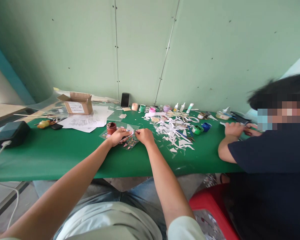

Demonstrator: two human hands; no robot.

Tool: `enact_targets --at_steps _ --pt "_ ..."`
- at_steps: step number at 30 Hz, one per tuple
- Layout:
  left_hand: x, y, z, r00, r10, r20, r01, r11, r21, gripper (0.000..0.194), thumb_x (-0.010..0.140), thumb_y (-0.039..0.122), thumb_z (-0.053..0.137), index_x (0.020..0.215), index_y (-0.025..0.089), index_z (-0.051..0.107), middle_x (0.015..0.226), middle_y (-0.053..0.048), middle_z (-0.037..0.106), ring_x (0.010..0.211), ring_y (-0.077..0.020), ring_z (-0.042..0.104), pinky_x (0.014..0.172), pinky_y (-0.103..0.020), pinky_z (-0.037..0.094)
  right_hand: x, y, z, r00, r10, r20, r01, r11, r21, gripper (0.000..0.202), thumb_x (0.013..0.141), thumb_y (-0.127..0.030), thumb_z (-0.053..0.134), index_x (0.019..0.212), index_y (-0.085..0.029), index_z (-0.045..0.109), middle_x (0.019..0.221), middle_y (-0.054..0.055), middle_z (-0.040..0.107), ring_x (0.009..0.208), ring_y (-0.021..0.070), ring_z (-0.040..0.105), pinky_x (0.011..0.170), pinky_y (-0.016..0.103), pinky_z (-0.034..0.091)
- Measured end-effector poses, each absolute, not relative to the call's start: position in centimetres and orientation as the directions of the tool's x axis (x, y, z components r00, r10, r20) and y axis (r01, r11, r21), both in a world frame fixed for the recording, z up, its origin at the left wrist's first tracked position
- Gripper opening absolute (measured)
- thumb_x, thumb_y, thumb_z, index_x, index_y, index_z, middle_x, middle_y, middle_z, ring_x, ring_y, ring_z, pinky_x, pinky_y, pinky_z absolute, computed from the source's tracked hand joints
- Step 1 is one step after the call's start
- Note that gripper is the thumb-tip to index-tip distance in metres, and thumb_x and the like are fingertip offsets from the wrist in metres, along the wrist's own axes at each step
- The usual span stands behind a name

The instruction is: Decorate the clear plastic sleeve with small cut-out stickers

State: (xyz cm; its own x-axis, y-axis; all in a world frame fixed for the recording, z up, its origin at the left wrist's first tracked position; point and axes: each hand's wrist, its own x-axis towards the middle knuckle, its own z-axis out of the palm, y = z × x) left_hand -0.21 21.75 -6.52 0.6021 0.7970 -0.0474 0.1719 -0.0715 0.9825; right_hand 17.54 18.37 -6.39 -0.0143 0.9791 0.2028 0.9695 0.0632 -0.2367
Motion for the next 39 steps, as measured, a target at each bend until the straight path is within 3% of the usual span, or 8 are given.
enact_targets --at_steps 14,22,30,34,37,39 --pt "-0.1 22.0 -6.8 0.664 0.746 -0.043 0.229 -0.149 0.962 0.025 0.097 0.038 0.063 0.096 0.012 0.066 0.081 0.000 0.066 0.062 -0.0100 0.061 0.056 -0.024 0.054 16.8 18.6 -6.4 0.063 0.972 0.225 0.949 0.012 -0.315 0.030 0.098 -0.037 0.063 0.123 -0.020 0.064 0.123 0.009 0.066 0.105 0.0218 0.067 0.088 0.041 0.058" --pt "0.2 22.2 -7.2 0.660 0.750 -0.042 0.216 -0.137 0.967 0.020 0.095 0.032 0.066 0.099 0.012 0.066 0.087 -0.001 0.067 0.068 -0.0116 0.063 0.058 -0.025 0.055 17.9 19.8 -7.2 0.300 0.910 0.285 0.871 -0.140 -0.471 0.033 0.098 -0.037 0.063 0.126 -0.018 0.062 0.126 0.010 0.065 0.106 0.0232 0.067 0.088 0.043 0.058" --pt "0.4 22.2 -7.4 0.575 0.818 -0.025 0.047 -0.002 0.999 0.025 0.097 0.035 0.062 0.110 0.013 0.065 0.096 -0.004 0.068 0.073 -0.0129 0.065 0.063 -0.028 0.058 20.2 20.6 -7.8 0.488 0.789 0.375 0.762 -0.176 -0.623 0.033 0.098 -0.037 0.063 0.125 -0.017 0.062 0.123 0.009 0.066 0.103 0.0222 0.067 0.086 0.042 0.059" --pt "0.5 22.6 -7.1 0.515 0.857 0.003 -0.080 0.045 0.996 0.026 0.097 0.033 0.063 0.114 0.014 0.064 0.101 -0.005 0.068 0.077 -0.0139 0.066 0.065 -0.029 0.059 20.5 20.5 -7.9 0.451 0.774 0.445 0.760 -0.072 -0.646 0.026 0.100 -0.039 0.059 0.104 -0.015 0.067 0.097 0.004 0.069 0.081 0.0159 0.067 0.075 0.033 0.057" --pt "0.8 22.8 -7.0 0.477 0.878 0.032 -0.182 0.063 0.981 0.026 0.097 0.032 0.063 0.116 0.014 0.064 0.106 -0.006 0.068 0.083 -0.0158 0.068 0.070 -0.032 0.060 20.2 20.1 -7.7 0.371 0.779 0.506 0.776 0.039 -0.629 0.041 0.102 -0.039 0.048 0.069 -0.018 0.060 0.065 0.000 0.059 0.062 0.0142 0.056 0.062 0.027 0.046" --pt "0.9 22.9 -7.0 0.464 0.884 0.046 -0.239 0.075 0.968 0.027 0.096 0.031 0.064 0.118 0.014 0.064 0.111 -0.007 0.068 0.089 -0.0176 0.068 0.075 -0.035 0.061 19.7 19.8 -7.6 0.295 0.788 0.540 0.782 0.126 -0.611 0.046 0.100 -0.040 0.043 0.060 -0.021 0.053 0.056 -0.001 0.052 0.058 0.0147 0.049 0.058 0.026 0.039"
